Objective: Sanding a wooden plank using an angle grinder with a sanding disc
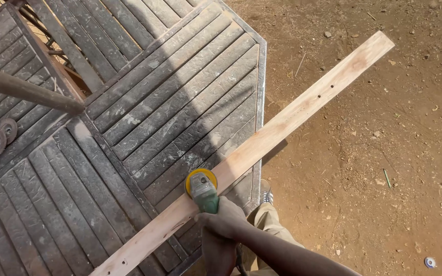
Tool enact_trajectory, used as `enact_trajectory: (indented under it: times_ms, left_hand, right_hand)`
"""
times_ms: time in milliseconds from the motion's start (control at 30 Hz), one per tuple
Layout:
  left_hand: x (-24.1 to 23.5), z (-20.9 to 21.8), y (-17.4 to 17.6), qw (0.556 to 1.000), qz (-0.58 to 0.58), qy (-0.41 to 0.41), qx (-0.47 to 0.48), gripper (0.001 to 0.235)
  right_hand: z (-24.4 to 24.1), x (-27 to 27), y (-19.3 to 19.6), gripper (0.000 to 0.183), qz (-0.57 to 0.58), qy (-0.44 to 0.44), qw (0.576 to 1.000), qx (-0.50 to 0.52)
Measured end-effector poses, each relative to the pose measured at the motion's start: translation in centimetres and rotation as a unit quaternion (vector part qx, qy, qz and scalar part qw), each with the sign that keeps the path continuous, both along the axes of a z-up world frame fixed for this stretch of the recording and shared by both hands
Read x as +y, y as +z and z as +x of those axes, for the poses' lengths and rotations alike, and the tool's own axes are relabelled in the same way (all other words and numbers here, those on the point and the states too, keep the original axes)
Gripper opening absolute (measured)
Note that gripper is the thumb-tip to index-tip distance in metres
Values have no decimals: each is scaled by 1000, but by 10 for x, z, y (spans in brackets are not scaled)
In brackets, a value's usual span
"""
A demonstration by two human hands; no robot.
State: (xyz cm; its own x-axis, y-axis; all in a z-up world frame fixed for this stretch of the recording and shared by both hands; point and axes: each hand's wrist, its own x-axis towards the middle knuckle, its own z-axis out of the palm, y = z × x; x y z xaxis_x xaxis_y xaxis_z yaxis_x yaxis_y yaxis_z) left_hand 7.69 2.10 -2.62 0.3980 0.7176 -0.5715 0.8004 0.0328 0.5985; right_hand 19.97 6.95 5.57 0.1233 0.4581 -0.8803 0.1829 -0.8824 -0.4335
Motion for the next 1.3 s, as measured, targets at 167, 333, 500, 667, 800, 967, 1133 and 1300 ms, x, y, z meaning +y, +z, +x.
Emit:
enact_trajectory:
  times_ms: [167,333,500,667,800,967,1133,1300]
  left_hand:
    - [33,143,27,998,-21,-64,-18,37]
    - [48,271,60,972,-104,-197,70,61]
    - [44,250,43,977,-115,-179,12,66]
    - [53,224,41,979,-144,-134,56,65]
    - [60,238,27,976,-143,-146,74,68]
    - [67,255,16,971,-135,-174,88,74]
    - [60,280,15,967,-131,-204,78,78]
    - [62,337,23,964,-117,-231,62,83]
  right_hand:
    - [128,-28,-14,38,24,-281,954,-98]
    - [234,-48,-29,36,17,-455,882,-117]
    - [223,-56,-46,48,56,-471,873,-113]
    - [88,-45,-52,50,12,-488,868,92]
    - [2,-38,-61,54,-11,-424,888,179]
    - [49,-32,-29,53,-31,-416,897,149]
    - [149,-36,-23,51,-22,-453,887,85]
    - [302,-52,-50,44,53,-516,854,-39]
